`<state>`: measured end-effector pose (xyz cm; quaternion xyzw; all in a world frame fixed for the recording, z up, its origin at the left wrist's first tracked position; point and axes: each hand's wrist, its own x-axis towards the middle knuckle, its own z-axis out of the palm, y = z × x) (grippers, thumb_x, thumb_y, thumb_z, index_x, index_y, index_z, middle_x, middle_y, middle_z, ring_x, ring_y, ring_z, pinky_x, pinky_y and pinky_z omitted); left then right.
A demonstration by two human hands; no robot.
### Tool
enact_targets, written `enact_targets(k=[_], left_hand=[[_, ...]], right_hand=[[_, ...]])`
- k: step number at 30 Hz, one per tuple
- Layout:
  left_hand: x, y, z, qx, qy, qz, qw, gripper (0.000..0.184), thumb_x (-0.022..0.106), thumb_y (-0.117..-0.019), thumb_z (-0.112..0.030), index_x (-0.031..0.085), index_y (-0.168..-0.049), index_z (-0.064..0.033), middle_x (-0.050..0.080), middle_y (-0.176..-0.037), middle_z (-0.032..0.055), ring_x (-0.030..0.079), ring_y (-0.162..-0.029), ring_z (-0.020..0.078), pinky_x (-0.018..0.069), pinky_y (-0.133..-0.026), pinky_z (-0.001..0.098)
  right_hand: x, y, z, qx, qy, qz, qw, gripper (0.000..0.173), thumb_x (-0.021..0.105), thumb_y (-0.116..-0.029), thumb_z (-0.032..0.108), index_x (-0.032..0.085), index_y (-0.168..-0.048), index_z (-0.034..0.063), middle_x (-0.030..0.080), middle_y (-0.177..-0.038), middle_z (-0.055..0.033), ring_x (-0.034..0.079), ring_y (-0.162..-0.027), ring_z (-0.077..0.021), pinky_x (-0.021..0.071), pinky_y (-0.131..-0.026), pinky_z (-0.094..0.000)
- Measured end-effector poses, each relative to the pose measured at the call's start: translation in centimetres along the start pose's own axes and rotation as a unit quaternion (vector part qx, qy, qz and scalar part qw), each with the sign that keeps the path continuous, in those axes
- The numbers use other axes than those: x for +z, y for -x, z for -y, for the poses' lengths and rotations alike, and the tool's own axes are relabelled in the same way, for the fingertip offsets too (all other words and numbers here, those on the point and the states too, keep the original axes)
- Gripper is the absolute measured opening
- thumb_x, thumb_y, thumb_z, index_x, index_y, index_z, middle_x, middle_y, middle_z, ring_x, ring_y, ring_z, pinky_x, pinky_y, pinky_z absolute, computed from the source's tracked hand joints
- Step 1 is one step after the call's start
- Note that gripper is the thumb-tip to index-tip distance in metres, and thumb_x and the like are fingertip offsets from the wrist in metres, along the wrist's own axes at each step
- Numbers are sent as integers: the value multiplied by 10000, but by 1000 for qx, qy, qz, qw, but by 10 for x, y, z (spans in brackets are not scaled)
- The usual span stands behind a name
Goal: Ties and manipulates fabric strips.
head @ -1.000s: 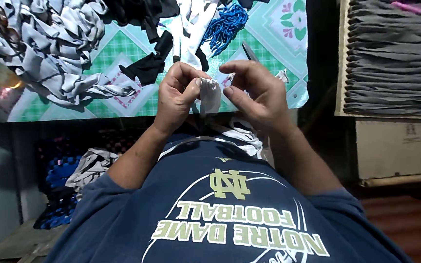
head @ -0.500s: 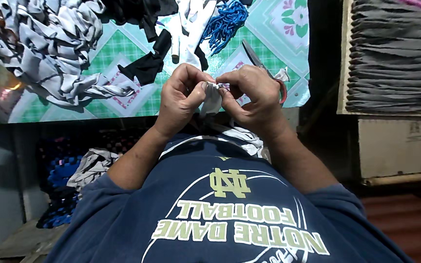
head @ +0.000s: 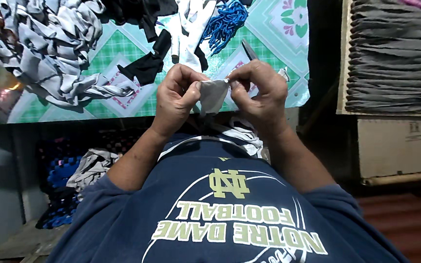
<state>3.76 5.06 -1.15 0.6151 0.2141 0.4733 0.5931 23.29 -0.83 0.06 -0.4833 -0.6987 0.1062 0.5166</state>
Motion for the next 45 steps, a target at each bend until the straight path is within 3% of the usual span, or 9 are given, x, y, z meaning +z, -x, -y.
enact_targets(k=[5, 12, 15, 18, 20, 24, 31, 35, 45], left_hand=[[-2, 1, 2, 3, 19, -7, 1000, 135, 551, -959, 9, 572, -1034, -100, 700, -981, -34, 671, -849, 47, 569, -741, 235], [-3, 2, 5, -5, 37, 6, 999, 116, 541, -970, -9, 576, -1028, -103, 696, -988, -28, 673, -841, 62, 578, -741, 258], [-4, 0, 5, 13, -35, 51, 998, 100, 528, -1001, -114, 543, -1093, -77, 677, -1021, -27, 649, -914, 45, 550, -804, 256], [0, -1, 3, 49, -158, 75, 983, 353, 666, -960, -188, 568, -1180, 69, 656, -1054, 90, 625, -994, 95, 519, -917, 283], [3, -2, 2, 74, -230, 77, 967, 346, 716, -942, -186, 631, -1158, 70, 679, -1046, 124, 624, -1017, 139, 484, -962, 320], [7, 0, -3, 82, -261, 46, 961, 117, 667, -961, -77, 717, -1005, 18, 701, -964, 92, 632, -978, 121, 490, -910, 276], [6, 0, -4, 79, -231, 40, 969, 106, 638, -948, -40, 703, -975, 39, 672, -930, 86, 624, -919, 76, 509, -845, 215], [6, -1, -5, 74, -225, 39, 971, 106, 636, -953, -37, 700, -984, 42, 676, -945, 88, 630, -935, 75, 515, -866, 219], [4, 0, -9, 64, -264, 44, 962, 107, 655, -942, -78, 707, -954, 14, 677, -914, 77, 638, -887, 106, 539, -842, 270]], right_hand=[[-2, 1, 0, 85, -132, -2, 988, 122, 567, -942, -14, 667, -981, -73, 669, -884, -44, 581, -762, 7, 504, -714, -161], [-1, 2, 2, 151, -205, -15, 967, 90, 573, -947, -9, 651, -990, -20, 667, -860, 17, 585, -718, 17, 501, -657, -158], [0, 3, 4, 155, -193, -11, 969, 89, 571, -940, -8, 648, -983, -24, 662, -859, 7, 585, -725, 17, 502, -665, -155], [3, 4, 8, 141, -170, 4, 975, 97, 569, -937, -4, 650, -973, -45, 661, -856, -13, 578, -730, 18, 498, -677, -152], [5, 4, 10, 129, -148, 12, 980, 104, 576, -932, 0, 657, -966, -54, 655, -846, -24, 570, -728, 17, 493, -684, -149], [7, 5, 12, 118, -115, 16, 986, 113, 583, -938, 13, 668, -963, -56, 651, -848, -38, 564, -740, 9, 484, -694, -149], [6, 5, 12, 119, -123, 19, 985, 127, 566, -939, 12, 662, -980, -59, 656, -859, -39, 572, -744, 11, 490, -699, -150], [3, 5, 9, 107, -153, 56, 981, 252, 584, -928, 35, 646, -1122, -112, 650, -903, -64, 557, -747, -12, 486, -701, -171], [3, 5, 10, 111, -110, 27, 987, 117, 624, -946, 45, 681, -978, -52, 672, -863, -62, 604, -739, -31, 534, -709, -190]])
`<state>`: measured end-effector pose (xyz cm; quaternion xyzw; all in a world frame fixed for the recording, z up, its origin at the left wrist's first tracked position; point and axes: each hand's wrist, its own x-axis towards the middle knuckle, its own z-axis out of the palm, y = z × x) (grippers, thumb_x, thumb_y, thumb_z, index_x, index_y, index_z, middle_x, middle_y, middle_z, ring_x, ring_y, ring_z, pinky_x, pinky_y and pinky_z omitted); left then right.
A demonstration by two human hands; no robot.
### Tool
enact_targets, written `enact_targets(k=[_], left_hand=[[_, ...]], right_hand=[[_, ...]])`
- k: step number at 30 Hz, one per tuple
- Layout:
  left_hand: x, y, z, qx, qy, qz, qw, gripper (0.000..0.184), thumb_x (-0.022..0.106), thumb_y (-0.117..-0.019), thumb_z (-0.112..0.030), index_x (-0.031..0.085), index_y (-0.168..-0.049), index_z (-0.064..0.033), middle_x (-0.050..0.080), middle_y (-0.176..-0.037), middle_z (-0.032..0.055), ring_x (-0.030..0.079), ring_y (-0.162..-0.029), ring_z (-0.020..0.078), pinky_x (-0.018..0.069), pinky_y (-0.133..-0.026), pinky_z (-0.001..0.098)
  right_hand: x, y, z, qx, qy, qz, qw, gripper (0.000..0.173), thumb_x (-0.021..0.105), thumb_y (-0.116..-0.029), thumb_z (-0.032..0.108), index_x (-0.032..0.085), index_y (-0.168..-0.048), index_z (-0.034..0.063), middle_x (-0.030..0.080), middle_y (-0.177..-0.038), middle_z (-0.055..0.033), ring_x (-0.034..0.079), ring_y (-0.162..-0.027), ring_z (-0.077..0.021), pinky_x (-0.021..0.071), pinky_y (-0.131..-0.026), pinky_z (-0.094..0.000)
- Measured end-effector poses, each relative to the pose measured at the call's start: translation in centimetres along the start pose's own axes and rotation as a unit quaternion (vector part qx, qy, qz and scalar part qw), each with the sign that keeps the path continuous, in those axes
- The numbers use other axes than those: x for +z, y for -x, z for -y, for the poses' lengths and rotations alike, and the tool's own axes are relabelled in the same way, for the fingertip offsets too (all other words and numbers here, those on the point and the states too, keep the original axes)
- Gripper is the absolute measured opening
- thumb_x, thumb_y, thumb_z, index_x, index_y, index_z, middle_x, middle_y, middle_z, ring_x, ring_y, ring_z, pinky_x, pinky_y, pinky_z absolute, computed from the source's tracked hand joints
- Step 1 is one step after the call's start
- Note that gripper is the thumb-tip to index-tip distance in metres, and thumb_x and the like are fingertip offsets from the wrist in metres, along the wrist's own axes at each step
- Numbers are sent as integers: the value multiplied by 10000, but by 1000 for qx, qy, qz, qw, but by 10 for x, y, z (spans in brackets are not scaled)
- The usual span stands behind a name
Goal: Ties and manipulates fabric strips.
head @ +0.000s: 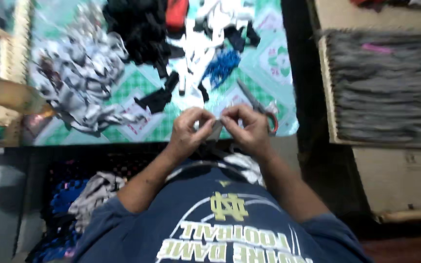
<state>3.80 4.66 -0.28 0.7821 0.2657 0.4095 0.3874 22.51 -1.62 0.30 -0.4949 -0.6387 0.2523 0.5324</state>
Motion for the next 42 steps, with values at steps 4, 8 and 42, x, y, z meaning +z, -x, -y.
enact_targets(k=[4, 8, 42], left_hand=[[-5, -3, 9, -4, -26, 0, 1000, 164, 646, -964, -126, 728, -959, 17, 714, -917, 85, 671, -900, 102, 547, -874, 263], [-7, -6, 6, 1, -25, -13, 1000, 174, 672, -953, -146, 721, -917, 17, 703, -872, 82, 666, -853, 105, 549, -830, 255], [-17, -20, 0, 175, -23, 201, 964, 237, 530, -1006, -65, 694, -1167, -6, 711, -935, 96, 667, -884, 136, 557, -853, 305]], right_hand=[[3, -6, -9, 8, 3, -16, 1000, 171, 621, -944, 90, 709, -965, -55, 699, -866, -63, 628, -779, -17, 535, -754, -181], [7, -10, -11, 0, -33, -41, 999, 143, 619, -930, 109, 707, -945, -2, 682, -831, 6, 607, -744, 31, 521, -710, -142], [-23, 5, -9, -7, -84, 42, 996, 127, 621, -948, 73, 699, -996, -15, 694, -894, -3, 621, -789, 7, 542, -757, -188]])
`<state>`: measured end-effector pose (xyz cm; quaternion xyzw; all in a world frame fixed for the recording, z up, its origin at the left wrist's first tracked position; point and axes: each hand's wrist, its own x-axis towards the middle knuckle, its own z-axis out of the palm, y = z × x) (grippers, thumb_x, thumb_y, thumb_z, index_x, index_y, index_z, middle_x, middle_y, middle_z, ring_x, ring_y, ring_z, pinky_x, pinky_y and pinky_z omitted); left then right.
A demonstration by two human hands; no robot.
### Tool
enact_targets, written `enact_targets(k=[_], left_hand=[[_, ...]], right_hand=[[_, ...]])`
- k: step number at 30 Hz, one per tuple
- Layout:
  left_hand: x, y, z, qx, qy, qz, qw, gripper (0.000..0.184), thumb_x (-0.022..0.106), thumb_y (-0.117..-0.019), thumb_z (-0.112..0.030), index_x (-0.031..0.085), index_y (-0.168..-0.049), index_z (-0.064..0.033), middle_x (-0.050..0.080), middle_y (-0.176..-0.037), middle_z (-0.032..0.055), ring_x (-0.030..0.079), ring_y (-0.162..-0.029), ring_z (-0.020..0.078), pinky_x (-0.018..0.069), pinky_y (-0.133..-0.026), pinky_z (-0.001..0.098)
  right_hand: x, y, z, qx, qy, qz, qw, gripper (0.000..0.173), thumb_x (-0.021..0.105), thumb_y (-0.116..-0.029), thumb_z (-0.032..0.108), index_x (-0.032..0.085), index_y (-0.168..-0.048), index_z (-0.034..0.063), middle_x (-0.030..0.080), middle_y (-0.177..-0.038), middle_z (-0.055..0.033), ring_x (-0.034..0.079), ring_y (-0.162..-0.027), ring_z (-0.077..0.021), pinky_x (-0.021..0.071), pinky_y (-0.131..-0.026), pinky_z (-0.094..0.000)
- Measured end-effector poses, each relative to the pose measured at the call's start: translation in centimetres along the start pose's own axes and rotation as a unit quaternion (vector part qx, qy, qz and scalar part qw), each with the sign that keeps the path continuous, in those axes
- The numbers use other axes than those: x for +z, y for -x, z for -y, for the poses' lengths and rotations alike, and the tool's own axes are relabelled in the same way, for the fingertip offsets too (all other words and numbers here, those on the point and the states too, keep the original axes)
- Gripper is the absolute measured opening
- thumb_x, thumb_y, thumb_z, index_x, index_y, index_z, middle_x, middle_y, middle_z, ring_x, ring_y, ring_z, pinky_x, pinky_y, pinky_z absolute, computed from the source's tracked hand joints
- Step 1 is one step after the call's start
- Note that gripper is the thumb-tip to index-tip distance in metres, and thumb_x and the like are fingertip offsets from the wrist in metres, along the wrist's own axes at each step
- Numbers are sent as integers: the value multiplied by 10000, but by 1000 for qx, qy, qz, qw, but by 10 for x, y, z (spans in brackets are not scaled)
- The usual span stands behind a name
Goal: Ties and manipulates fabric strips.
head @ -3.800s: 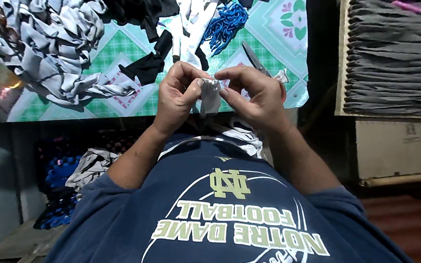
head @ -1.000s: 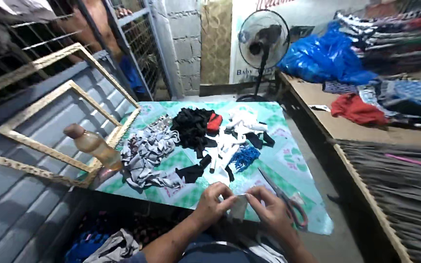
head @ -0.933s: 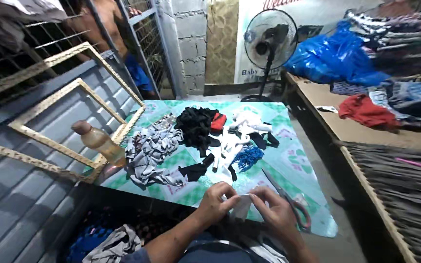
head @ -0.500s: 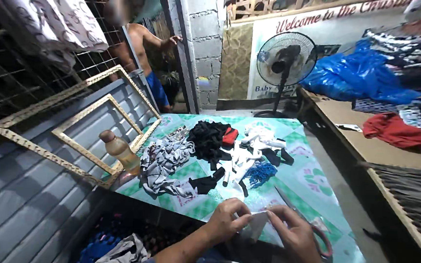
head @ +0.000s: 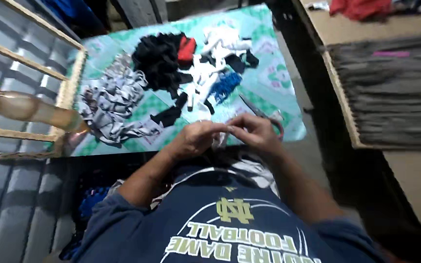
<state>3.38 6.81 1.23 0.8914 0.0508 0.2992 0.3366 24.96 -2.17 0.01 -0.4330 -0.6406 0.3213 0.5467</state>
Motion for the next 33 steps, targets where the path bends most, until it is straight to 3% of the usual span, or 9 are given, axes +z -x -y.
enact_targets(k=[3, 8, 10, 15, 17, 20, 22, 28, 33], left_hand=[[-8, -4, -1, 42, -84, 42, 995, 252, 538, -973, -45, 728, -1139, -57, 713, -976, 139, 678, -934, 245, 549, -840, 381], [-17, -13, -5, 104, -177, 96, 974, 244, 566, -1010, -96, 755, -1157, -145, 711, -995, 143, 677, -954, 288, 545, -835, 420], [-22, -17, -7, 130, -216, 115, 961, 230, 562, -1021, -96, 753, -1141, -143, 706, -1003, 144, 672, -977, 300, 542, -864, 418], [-28, -24, -12, 174, -272, 130, 938, 207, 573, -995, -39, 763, -1053, -96, 683, -1047, 154, 639, -990, 304, 520, -814, 375], [-28, -25, -15, 153, -254, 122, 947, 172, 594, -989, -37, 760, -1022, -67, 692, -1113, 166, 654, -991, 287, 536, -804, 356], [-26, -23, -18, 61, -204, 108, 971, 140, 597, -998, -53, 732, -1003, -17, 681, -1171, 185, 694, -904, 258, 580, -725, 349], [-25, -21, -16, 13, -184, 98, 978, 129, 591, -994, -44, 706, -975, 11, 694, -1165, 186, 718, -940, 246, 598, -754, 340], [-31, -8, -7, -75, -170, 74, 980, 123, 612, -940, -11, 681, -1029, 38, 673, -930, 164, 663, -790, 214, 568, -729, 322], [-33, 3, 2, -114, -158, 44, 980, 132, 647, -932, -36, 729, -1026, 9, 679, -873, 133, 636, -758, 173, 540, -715, 276]], right_hand=[[1, -1, 0, 2, -19, 7, 1000, 126, 604, -953, 49, 691, -1001, -27, 696, -901, -11, 618, -786, 10, 536, -754, -185], [4, -4, -5, -2, -40, 18, 999, 115, 602, -960, 51, 692, -981, -17, 684, -862, 2, 611, -766, 11, 530, -730, -179], [4, -5, -5, 4, -42, 25, 999, 114, 606, -962, 56, 692, -979, -18, 683, -861, 0, 612, -763, 9, 531, -728, -180], [4, -7, -3, 9, -34, 38, 999, 116, 607, -963, 65, 688, -984, -15, 679, -857, 6, 603, -749, 24, 521, -717, -163], [4, -7, -3, 20, -33, 35, 999, 144, 586, -984, 72, 678, -1036, -26, 673, -873, -1, 605, -764, 17, 527, -731, -170], [3, -6, -2, 51, -41, 14, 998, 212, 522, -1001, 67, 634, -1143, -45, 632, -876, -4, 565, -726, 5, 493, -672, -168], [0, -4, 1, 72, -38, 9, 997, 249, 482, -1013, 83, 597, -1197, -38, 627, -937, -14, 578, -761, -9, 506, -689, -181], [3, -3, 1, 97, -47, -3, 994, 260, 414, -1013, 90, 558, -1198, -23, 618, -1033, -21, 599, -816, -14, 527, -733, -199], [5, -3, -1, 99, -43, -19, 994, 224, 416, -1016, 84, 555, -1164, -11, 606, -970, -3, 603, -792, -13, 542, -732, -203]])
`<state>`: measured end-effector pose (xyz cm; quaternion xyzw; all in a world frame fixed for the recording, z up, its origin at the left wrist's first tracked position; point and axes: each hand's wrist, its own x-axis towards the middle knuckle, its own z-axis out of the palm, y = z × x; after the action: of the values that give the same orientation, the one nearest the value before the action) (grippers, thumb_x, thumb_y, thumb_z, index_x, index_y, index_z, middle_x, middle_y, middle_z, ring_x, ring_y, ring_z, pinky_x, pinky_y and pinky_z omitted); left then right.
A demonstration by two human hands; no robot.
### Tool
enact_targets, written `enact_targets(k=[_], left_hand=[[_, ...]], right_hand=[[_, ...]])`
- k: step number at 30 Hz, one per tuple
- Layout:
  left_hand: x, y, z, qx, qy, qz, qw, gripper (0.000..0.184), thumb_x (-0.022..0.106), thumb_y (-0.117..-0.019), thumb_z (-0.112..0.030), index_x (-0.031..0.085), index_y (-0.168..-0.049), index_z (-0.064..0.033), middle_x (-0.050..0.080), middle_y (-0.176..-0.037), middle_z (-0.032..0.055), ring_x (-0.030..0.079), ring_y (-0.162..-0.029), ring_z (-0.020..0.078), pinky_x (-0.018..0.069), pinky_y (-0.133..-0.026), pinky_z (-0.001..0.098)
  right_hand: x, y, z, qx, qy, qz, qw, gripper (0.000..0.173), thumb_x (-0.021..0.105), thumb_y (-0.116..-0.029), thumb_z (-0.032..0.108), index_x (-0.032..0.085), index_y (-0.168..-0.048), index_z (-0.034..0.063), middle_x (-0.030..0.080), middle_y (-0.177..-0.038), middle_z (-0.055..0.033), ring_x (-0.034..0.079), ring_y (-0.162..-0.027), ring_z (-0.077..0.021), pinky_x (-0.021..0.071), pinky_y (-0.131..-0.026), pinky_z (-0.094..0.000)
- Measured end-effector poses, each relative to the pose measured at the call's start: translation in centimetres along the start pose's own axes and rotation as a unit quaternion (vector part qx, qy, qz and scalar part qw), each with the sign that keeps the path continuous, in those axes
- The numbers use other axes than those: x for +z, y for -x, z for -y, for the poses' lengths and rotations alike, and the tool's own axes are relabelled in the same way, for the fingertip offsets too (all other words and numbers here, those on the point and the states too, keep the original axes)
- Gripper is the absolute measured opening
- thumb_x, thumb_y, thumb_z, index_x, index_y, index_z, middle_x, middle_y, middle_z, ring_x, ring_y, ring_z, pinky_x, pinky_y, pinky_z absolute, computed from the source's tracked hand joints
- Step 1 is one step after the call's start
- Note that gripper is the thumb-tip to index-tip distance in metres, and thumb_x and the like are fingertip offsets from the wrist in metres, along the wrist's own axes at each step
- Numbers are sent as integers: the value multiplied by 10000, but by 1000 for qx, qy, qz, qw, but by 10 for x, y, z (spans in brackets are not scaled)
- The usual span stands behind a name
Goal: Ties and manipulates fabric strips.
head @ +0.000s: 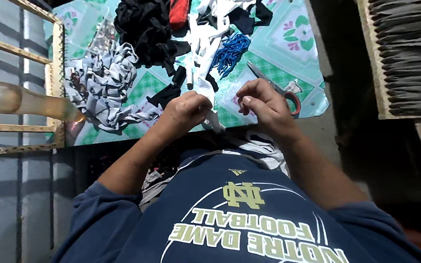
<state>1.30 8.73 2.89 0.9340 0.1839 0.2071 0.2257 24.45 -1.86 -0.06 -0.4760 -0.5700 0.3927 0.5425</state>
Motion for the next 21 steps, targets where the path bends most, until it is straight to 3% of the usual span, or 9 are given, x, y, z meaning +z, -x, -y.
enact_targets(k=[4, 7, 11, 14, 18, 21], left_hand=[[2, 8, 3, -75, 61, -5, 995, 141, 666, -954, -100, 739, -1029, -6, 674, -903, 98, 610, -772, 79, 510, -714, 192], [5, 10, 1, -155, 168, -16, 973, 132, 659, -972, -100, 716, -1026, 5, 669, -934, 58, 624, -731, 18, 546, -667, 158], [12, 11, -3, -214, 289, -43, 932, 75, 626, -979, -69, 672, -1008, -18, 669, -809, -22, 612, -634, 6, 530, -574, 167], [18, 12, -7, -227, 341, -67, 910, 62, 609, -981, -60, 660, -1010, -39, 666, -788, -41, 614, -619, 13, 532, -555, 175], [27, 12, -11, -230, 364, -109, 896, 57, 605, -983, -43, 650, -1015, -30, 661, -788, -34, 610, -617, 16, 527, -551, 174], [33, 10, -16, -227, 357, -142, 895, 64, 601, -983, -39, 650, -1020, -22, 661, -795, -34, 608, -626, 18, 527, -560, 178]], right_hand=[[1, -1, -1, -4, -7, -11, 1000, 203, 417, -1013, 79, 548, -1145, -3, 596, -964, 2, 601, -792, -13, 543, -732, -204], [1, -2, -1, -14, -13, -16, 1000, 174, 426, -1020, 72, 551, -1122, 10, 597, -953, 13, 597, -787, -9, 540, -728, -195], [2, -3, -4, -48, -30, -29, 998, 136, 512, -1006, 22, 610, -1098, -1, 654, -1007, -1, 646, -897, -33, 570, -828, -224], [4, -2, -7, -52, -48, -36, 997, 137, 576, -972, 13, 670, -1070, -5, 638, -1062, -30, 628, -950, -48, 556, -846, -213], [18, 4, -3, 9, -121, -22, 992, 124, 610, -966, 6, 679, -1063, 39, 691, -977, 34, 649, -855, -23, 571, -784, -216], [32, 9, 2, 80, -166, -8, 983, 105, 630, -956, 6, 684, -1043, 30, 708, -930, 13, 662, -808, -40, 577, -749, -214]])
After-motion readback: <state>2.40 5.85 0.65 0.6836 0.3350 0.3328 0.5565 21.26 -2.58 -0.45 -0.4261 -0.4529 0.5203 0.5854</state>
